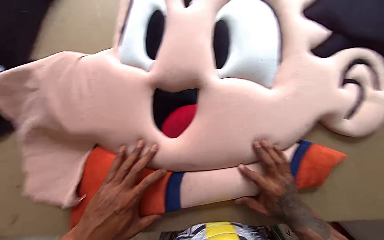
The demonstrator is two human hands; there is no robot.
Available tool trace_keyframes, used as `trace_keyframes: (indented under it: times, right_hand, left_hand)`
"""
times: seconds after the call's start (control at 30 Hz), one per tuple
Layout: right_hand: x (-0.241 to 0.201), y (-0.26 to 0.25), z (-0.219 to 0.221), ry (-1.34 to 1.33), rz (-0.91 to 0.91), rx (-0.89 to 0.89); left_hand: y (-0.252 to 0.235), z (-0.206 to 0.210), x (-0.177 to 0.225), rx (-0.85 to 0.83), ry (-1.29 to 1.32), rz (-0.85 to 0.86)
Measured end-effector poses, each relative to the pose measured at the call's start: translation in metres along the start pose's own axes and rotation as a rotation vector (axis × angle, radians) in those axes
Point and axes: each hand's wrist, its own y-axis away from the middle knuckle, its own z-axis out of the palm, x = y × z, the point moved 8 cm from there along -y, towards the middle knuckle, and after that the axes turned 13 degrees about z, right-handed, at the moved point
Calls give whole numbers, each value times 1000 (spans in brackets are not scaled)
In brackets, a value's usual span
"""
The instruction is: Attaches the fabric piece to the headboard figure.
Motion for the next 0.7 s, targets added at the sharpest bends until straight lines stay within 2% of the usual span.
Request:
trace_keyframes:
  times: [0.17, 0.3, 0.4, 0.47, 0.57, 0.63, 0.7]
  right_hand:
    - [3, 6, -2, 74, 17, -30]
    - [0, 6, -3, 98, -25, -19]
    - [9, 12, -19, 76, -21, 21]
    - [37, 23, -42, 65, 34, 65]
    - [104, 37, -71, 161, 101, 93]
    - [127, 38, -71, 191, 95, 76]
    - [131, 33, -61, 201, 52, 38]
  left_hand:
    - [-31, 15, 28, -144, -35, 34]
    - [-94, 51, 84, -83, -68, 122]
    - [-111, 63, 92, -24, -121, 137]
    - [-109, 64, 91, -22, -122, 131]
    - [-107, 64, 90, -15, -126, 124]
    - [-108, 64, 91, -36, -113, 129]
    - [-110, 62, 91, -62, -101, 130]
